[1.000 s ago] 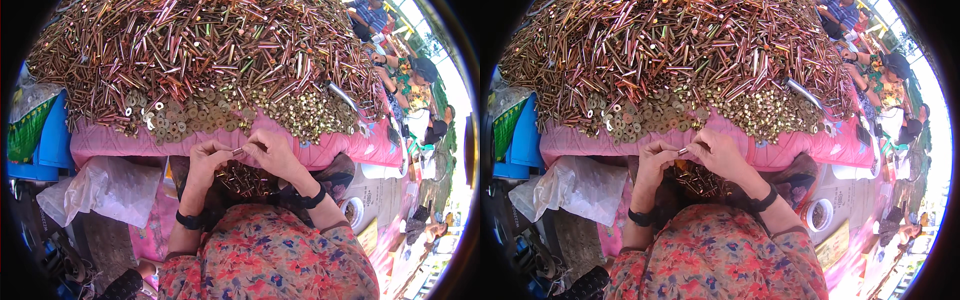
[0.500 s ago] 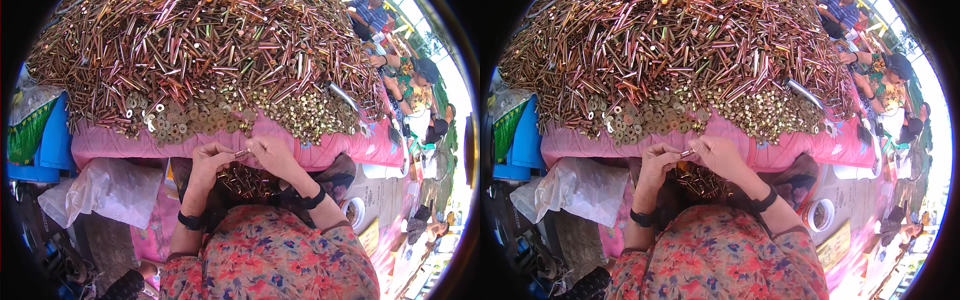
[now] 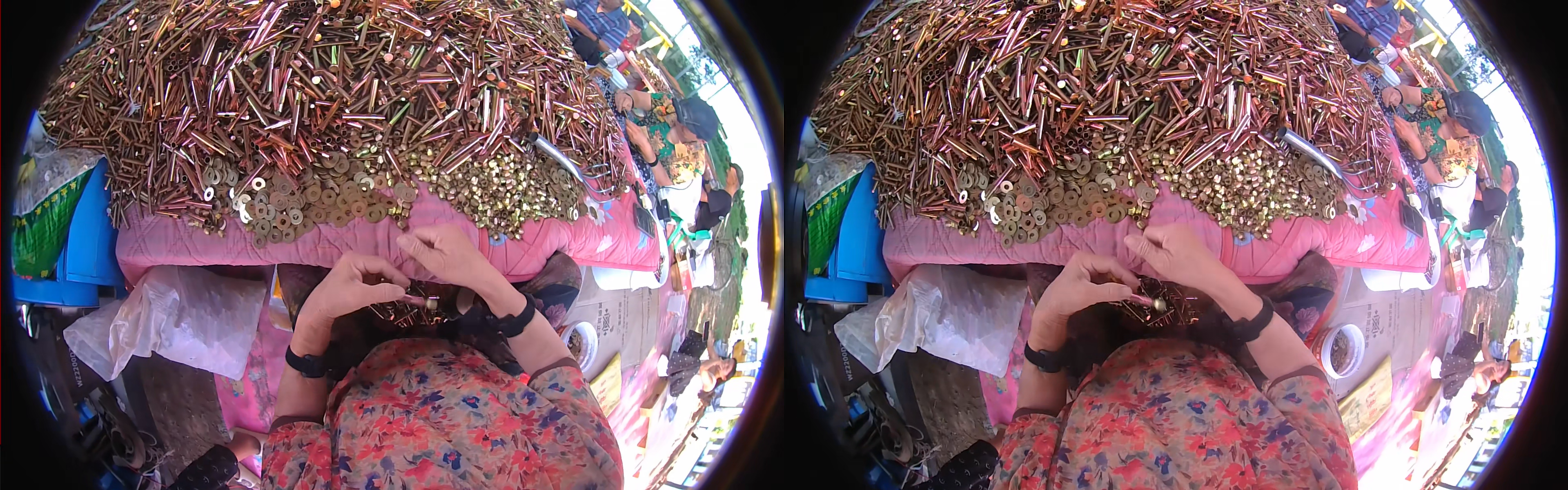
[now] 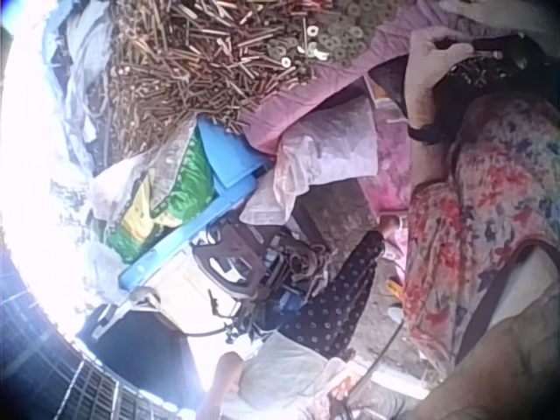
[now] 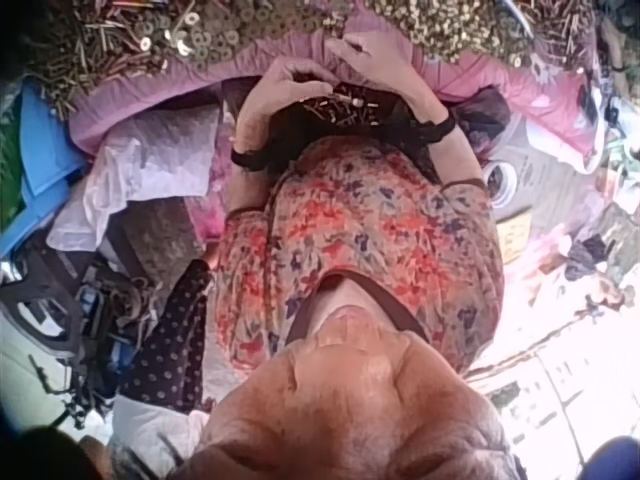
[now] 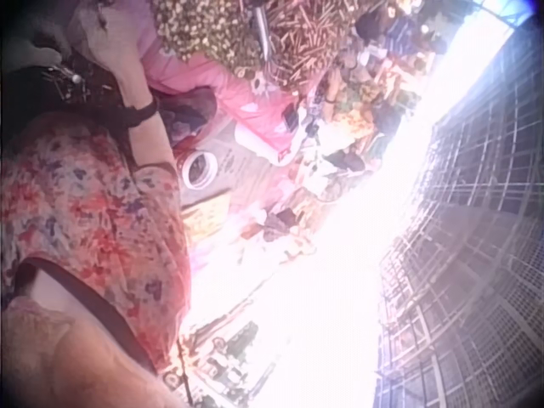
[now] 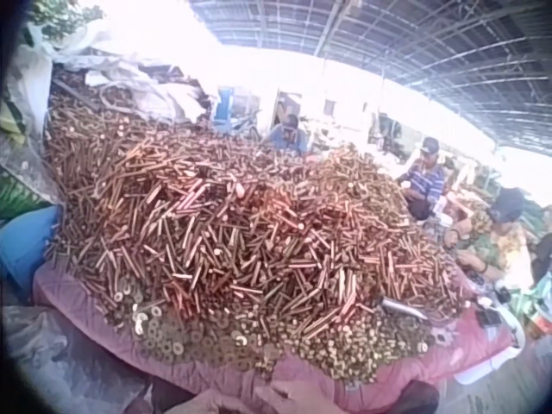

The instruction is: Assembling small metal components by hand, specifically sliding washers onto pointed metal rods.

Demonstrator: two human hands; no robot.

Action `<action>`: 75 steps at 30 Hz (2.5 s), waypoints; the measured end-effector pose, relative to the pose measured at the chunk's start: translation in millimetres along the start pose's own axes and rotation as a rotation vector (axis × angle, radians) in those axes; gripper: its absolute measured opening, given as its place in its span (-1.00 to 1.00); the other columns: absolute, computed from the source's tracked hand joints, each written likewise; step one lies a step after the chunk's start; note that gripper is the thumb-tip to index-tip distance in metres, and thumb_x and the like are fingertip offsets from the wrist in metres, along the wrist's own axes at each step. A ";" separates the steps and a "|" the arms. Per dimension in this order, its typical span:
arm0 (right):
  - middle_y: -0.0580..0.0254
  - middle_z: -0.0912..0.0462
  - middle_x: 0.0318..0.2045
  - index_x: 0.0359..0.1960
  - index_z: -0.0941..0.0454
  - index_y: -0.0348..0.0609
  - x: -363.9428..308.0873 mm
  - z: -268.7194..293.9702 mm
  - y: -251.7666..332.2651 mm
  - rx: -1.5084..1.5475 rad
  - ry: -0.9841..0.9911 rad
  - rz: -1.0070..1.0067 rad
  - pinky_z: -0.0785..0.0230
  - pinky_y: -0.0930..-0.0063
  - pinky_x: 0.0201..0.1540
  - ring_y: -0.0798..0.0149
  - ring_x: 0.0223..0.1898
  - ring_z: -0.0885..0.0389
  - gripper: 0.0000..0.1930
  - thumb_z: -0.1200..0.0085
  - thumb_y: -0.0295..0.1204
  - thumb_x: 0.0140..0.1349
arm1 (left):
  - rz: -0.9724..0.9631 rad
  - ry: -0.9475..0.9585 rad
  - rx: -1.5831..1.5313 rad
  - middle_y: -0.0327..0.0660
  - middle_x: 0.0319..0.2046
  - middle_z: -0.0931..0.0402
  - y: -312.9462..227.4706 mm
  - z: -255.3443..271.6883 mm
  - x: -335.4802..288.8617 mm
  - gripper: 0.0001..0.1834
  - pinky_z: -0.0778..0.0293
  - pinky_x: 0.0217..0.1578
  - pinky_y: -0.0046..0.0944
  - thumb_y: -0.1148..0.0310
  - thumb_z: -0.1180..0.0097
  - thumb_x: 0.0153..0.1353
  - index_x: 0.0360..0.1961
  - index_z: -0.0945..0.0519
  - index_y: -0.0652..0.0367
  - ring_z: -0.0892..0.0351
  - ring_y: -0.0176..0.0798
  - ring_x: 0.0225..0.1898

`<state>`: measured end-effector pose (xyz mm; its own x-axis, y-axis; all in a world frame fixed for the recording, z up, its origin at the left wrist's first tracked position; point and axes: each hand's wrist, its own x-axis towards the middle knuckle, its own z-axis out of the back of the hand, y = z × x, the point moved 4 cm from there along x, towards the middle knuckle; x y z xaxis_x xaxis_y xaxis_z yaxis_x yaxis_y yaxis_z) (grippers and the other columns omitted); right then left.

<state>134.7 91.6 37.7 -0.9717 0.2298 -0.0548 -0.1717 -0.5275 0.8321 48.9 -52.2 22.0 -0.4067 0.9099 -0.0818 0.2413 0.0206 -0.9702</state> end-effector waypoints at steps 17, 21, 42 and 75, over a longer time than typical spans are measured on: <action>0.14 -0.50 -0.56 -0.53 -0.44 -0.12 34.9 2.6 -46.8 -0.394 -0.710 0.100 -0.37 0.26 -0.53 0.05 -0.54 -0.52 -0.86 -0.16 -0.39 0.04 | -0.296 -0.551 1.444 -0.04 -0.36 -0.49 -14.3 11.1 176.8 -0.82 -0.47 -0.27 -0.08 0.31 -0.22 -0.14 -0.56 -0.66 0.22 -0.49 -0.02 -0.24; 0.14 -0.50 -0.56 -0.53 -0.44 -0.11 34.9 5.4 -45.4 -0.378 -0.713 0.086 -0.37 0.25 -0.54 0.04 -0.54 -0.52 -0.85 -0.15 -0.39 0.04 | -0.287 -0.446 1.424 -0.03 -0.31 -0.50 -13.1 9.2 183.5 -0.77 -0.45 -0.18 -0.05 0.29 -0.21 -0.16 -0.54 -0.66 0.25 -0.48 -0.01 -0.19; 0.13 -0.54 -0.50 -0.49 -0.46 -0.11 31.8 6.1 -46.1 -0.342 -0.701 0.079 -0.41 0.26 -0.48 0.04 -0.51 -0.55 -0.88 -0.12 -0.37 0.05 | -0.380 -0.647 0.573 -0.18 -0.52 -0.53 -68.6 51.4 104.1 -0.82 -0.39 -0.42 -0.36 0.41 -0.22 -0.09 -0.46 -0.62 0.30 -0.51 -0.32 -0.48; 0.24 -0.60 -0.50 -0.30 -0.55 -0.30 -2.6 -33.7 13.2 0.272 -0.486 -0.033 -0.40 0.57 -0.37 0.46 -0.44 -0.56 -0.88 -0.04 -0.50 0.21 | -0.290 -0.563 -0.348 -0.28 -0.34 -0.54 -3.0 17.4 6.2 -0.89 -0.41 -0.29 -0.50 0.54 -0.11 0.18 -0.27 -0.48 0.23 -0.49 -0.50 -0.35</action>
<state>129.5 56.5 30.2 -0.7691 0.6269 0.1243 -0.0897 -0.2983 0.9502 30.3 -53.8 20.4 -0.8668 0.4979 -0.0276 0.2829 0.4453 -0.8495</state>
